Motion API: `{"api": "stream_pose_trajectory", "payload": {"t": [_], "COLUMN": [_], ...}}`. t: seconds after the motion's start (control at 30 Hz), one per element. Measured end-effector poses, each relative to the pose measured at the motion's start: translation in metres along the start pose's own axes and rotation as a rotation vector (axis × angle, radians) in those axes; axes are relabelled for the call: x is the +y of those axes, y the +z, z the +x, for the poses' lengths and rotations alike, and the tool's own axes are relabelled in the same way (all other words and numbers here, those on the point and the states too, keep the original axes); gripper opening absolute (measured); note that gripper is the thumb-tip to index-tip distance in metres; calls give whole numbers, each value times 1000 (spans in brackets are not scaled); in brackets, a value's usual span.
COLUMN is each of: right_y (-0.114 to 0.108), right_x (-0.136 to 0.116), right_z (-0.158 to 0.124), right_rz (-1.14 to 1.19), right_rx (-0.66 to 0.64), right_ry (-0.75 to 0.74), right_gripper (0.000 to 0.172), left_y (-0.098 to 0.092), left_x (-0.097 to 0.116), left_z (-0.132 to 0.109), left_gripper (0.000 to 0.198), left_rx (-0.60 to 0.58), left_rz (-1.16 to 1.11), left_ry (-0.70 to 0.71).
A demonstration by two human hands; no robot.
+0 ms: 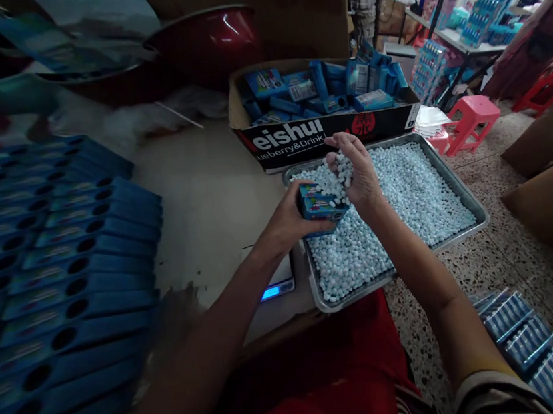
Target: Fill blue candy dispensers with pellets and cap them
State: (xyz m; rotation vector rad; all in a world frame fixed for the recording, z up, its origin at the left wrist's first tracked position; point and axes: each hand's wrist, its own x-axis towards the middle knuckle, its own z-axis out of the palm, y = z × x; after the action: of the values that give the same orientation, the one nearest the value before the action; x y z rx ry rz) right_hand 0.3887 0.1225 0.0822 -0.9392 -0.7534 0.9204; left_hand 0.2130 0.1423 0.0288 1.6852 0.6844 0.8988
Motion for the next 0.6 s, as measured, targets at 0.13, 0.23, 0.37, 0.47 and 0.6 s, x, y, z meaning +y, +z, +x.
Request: {"api": "stream_pose_trajectory", "payload": {"t": [0.13,0.23,0.37,0.47,0.6], "right_y": [7,14,3,-35,-97], "right_x": [-7,-13,-19,-16,6], "right_z": [-2,-9,-11,4,28], "right_rz": [-86,-131,-309,-596,-1166], "right_rx": [2,-22,-103,-175,-231], "right_ry": [-29,-79,-146,-176,-214], "right_gripper": [58,59,59,65,73], "left_y": [2,3,3,-2,-8], "left_x": [-2,5,19,24,19], "left_z": [2,5,12,17,17], "left_gripper": [87,88,82,80,78], "left_rx": [-18,-16,56,9,-43], "left_rz": [-9,57,213,176,51], "left_ry": [-74,-64,-16,20,10]}}
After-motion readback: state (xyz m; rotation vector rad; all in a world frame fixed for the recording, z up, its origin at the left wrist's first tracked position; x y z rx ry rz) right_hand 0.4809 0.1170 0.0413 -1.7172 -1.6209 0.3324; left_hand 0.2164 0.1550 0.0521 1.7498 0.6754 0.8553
